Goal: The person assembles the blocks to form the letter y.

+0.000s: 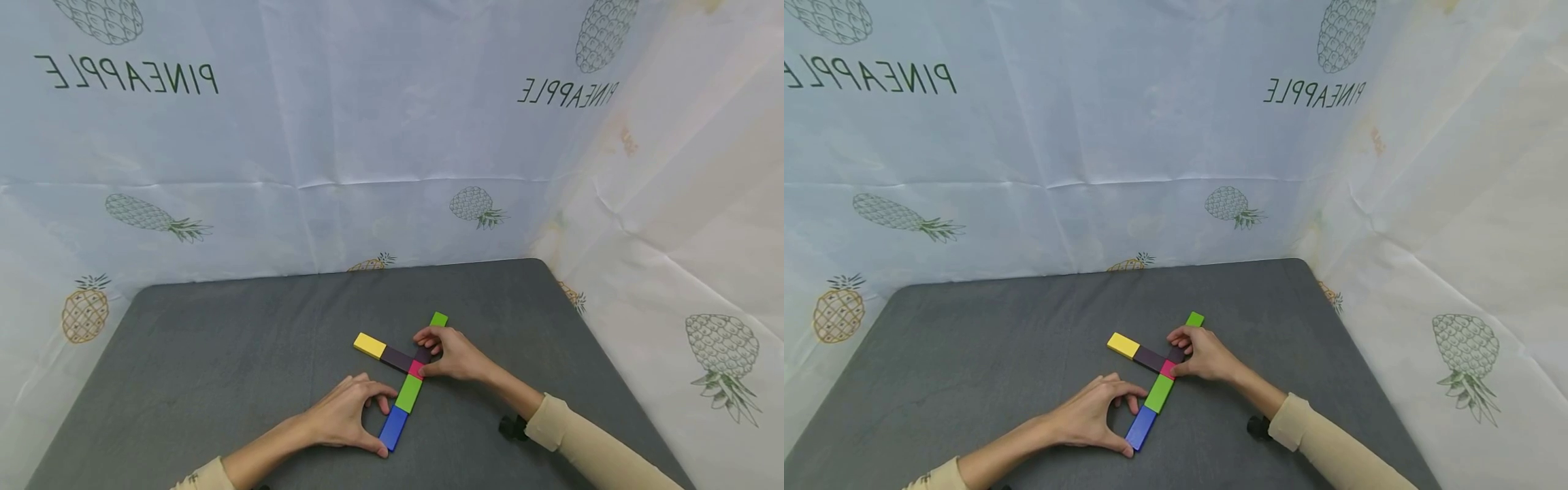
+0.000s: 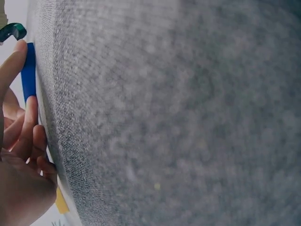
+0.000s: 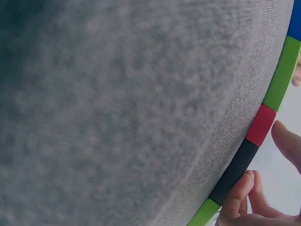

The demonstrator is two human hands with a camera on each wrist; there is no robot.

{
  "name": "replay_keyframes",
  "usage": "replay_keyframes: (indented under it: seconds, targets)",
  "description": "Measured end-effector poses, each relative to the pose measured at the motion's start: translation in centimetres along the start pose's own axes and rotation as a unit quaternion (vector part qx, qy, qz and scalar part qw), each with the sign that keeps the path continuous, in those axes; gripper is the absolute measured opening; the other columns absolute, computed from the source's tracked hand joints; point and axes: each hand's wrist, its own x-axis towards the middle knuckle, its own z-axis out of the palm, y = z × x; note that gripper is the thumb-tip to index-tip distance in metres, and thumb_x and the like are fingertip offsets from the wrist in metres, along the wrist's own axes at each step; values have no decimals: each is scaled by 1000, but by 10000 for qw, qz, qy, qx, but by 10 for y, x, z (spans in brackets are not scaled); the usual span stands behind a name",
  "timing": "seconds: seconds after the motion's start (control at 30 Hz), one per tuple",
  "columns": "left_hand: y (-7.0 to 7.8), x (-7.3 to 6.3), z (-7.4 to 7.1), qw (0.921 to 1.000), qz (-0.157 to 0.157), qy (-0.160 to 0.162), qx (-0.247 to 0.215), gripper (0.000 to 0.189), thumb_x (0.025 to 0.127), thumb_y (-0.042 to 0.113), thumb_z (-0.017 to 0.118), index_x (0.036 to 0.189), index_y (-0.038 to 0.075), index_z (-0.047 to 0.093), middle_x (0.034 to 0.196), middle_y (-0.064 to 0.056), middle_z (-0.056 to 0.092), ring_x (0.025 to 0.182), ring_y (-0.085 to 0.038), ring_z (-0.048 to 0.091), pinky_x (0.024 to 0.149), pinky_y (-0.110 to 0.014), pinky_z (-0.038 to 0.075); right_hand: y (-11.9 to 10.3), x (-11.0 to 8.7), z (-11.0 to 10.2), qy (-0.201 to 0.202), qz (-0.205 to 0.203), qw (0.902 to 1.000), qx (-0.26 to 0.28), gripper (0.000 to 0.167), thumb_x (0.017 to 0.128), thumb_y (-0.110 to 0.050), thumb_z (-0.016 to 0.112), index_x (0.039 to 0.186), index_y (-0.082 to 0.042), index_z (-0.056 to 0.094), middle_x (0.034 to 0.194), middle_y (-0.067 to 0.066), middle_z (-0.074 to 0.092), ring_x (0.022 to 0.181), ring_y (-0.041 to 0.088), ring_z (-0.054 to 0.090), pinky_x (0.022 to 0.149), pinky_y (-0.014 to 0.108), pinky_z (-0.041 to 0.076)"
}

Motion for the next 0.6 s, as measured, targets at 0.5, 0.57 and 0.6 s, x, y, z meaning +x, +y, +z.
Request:
replay_keyframes:
  seconds: [0.5,0.57,0.6]
  targets:
    - [0,1,-1,9996,-41,-94,-282,82,71,54,101,139,18,72,101,25,72,84,5,48,79,-15,36,-2,1,-5,-12,33,9999,120,52,91,-15,88,134,4,67,125,17,73,107,22,69,91,30,61]
    - [0,1,-1,9993,-56,-100,-368,81,72,53,101,139,18,72,102,25,73,84,5,48,80,-15,37,-3,1,-7,13,37,9997,231,51,92,-15,88,134,5,67,123,17,74,105,22,70,91,32,62]
    - [0,1,0,9991,-61,-96,-400,80,72,52,101,139,18,72,102,24,74,84,5,48,80,-15,37,-3,1,-8,20,26,9996,264,51,92,-15,87,134,5,67,122,18,74,105,22,70,90,33,62]
